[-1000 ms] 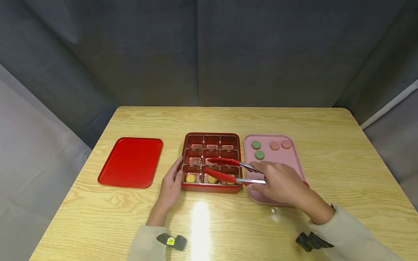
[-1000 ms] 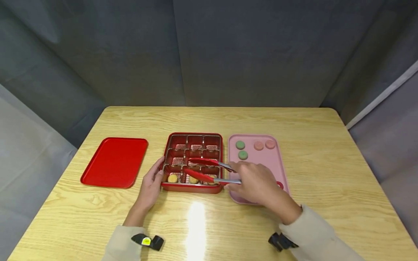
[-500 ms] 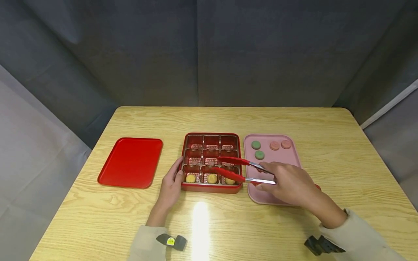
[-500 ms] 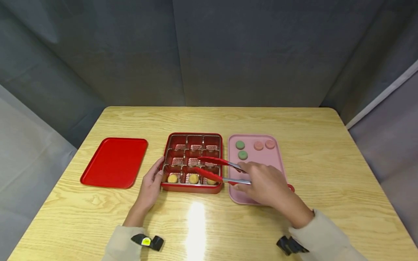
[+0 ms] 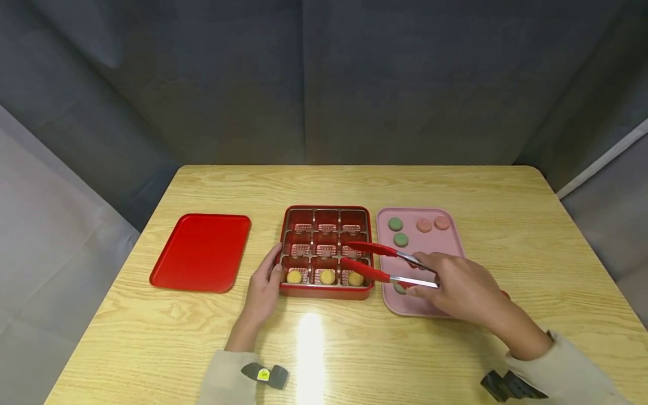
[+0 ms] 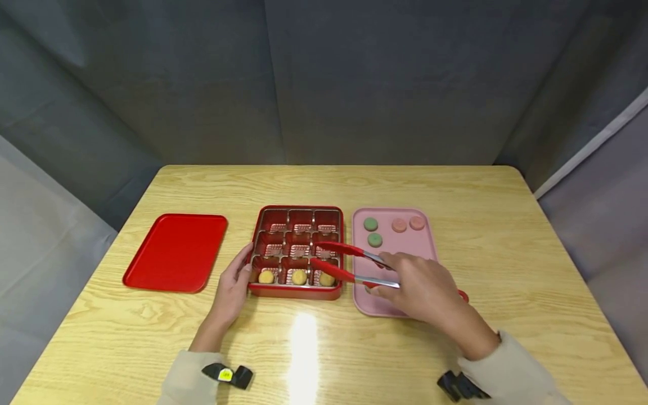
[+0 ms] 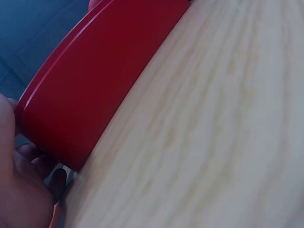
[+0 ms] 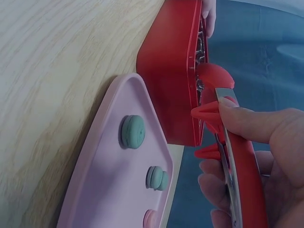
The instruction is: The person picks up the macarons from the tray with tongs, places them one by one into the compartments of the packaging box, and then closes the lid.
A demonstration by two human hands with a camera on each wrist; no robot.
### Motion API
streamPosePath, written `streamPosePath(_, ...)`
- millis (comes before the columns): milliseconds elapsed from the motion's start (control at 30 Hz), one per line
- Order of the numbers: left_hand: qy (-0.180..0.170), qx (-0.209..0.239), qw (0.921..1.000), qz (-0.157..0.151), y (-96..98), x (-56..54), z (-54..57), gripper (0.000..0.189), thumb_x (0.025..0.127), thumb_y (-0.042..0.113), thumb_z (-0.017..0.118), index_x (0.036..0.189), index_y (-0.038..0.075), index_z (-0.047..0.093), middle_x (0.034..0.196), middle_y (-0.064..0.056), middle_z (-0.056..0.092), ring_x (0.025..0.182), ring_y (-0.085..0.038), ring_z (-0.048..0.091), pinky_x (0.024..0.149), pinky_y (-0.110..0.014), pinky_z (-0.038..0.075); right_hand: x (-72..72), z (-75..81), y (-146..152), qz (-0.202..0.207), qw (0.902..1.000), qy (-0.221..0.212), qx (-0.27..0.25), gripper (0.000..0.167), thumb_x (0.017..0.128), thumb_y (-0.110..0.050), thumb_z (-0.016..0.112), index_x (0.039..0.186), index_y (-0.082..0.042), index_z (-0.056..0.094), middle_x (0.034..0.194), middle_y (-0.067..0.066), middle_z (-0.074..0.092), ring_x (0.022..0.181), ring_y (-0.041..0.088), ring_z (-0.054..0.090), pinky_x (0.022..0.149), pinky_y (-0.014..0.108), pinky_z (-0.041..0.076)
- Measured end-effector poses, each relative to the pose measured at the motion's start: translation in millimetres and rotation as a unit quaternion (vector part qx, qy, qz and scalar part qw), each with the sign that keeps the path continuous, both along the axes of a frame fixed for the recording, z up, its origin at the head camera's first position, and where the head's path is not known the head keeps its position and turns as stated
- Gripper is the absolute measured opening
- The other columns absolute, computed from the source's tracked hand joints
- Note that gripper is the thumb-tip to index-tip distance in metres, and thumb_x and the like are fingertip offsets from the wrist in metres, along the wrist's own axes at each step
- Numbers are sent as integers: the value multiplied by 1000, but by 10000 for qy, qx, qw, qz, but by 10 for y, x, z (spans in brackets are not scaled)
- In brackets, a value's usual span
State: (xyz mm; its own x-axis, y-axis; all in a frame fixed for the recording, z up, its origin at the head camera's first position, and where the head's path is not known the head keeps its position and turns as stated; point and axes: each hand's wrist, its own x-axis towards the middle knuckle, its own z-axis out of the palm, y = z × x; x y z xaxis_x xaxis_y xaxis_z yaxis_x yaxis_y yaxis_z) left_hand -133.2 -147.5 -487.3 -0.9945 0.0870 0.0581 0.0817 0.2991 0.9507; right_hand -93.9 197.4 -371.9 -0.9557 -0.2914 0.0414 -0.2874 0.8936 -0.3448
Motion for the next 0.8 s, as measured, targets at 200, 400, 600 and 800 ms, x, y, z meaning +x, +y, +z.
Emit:
streamPosePath(200, -56, -30, 10000, 61, 2, 1, -3, 46, 102, 13, 37, 146, 26, 35, 148, -5, 37, 121, -19, 49, 95, -32, 45, 40, 2, 74, -53, 9999, -84, 76, 49, 71, -29, 82, 112, -9, 66, 61, -7, 46, 53, 10, 39, 45, 27, 30)
streamPosePath(400, 13, -6, 10000, 47, 6, 5, -3, 46, 102, 12, 37, 146, 24, 35, 149, -7, 37, 122, -20, 49, 95, -31, 45, 78, 18, 158, -234, 9992, -318, 20, 54, 72, -34, 81, 116, -8, 65, 60, -5, 45, 53, 12, 39, 44, 27, 29)
streamPosePath(600, 2, 30, 10000, 30, 8, 5, -4, 46, 102, 13, 37, 146, 26, 34, 149, -5, 35, 124, -18, 47, 96, -31, 44, 113, 17, 250, -414, 9975, -570, -26, 61, 74, -37, 79, 122, -4, 62, 61, -1, 43, 55, 13, 39, 44, 26, 29)
streamPosePath(800, -23, -92, 9999, 88, 7, 6, 14, 46, 102, 12, 38, 147, 23, 34, 147, -9, 39, 117, -21, 51, 92, -31, 46, 146, 17, 317, -424, 9978, -515, -7, 59, 74, -37, 78, 121, -5, 62, 60, -2, 42, 55, 12, 39, 43, 25, 29)
